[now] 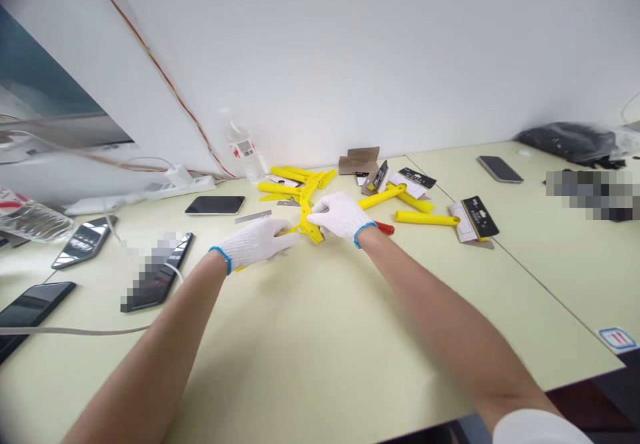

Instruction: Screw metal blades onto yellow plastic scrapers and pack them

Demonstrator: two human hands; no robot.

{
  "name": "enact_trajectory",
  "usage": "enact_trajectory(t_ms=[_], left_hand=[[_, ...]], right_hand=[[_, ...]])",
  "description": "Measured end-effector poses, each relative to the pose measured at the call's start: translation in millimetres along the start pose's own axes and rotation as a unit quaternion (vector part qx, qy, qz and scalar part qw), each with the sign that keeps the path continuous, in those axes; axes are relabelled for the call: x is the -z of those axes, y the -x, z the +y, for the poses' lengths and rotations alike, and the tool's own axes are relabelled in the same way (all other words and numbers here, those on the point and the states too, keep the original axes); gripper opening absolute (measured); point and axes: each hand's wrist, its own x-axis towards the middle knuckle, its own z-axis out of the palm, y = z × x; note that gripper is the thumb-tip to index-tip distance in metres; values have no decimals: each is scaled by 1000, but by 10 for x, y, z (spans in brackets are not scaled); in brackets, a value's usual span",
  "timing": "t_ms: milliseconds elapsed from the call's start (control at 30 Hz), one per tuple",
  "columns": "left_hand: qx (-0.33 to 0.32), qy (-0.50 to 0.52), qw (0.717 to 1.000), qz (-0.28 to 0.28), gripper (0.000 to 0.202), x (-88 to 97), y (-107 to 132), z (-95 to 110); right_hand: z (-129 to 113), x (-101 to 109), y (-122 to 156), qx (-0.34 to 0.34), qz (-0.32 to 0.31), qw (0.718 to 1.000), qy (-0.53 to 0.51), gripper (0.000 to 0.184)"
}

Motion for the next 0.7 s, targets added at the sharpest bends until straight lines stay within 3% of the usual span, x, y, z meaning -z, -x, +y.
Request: enact_trajectory(t_ms=[200,467,700], left_hand=[[4,-19,1000,-1,49,3,-2,17],[5,-1,1000,-7,52,-15,-18,-16],[-2,26,999,21,43,-8,19,0]], right_hand=[[-72,-37,12,15,50,995,82,20],[-152,-42,37,2,55,992,110,16],[-142,-47,19,-12,85,989,122,18]])
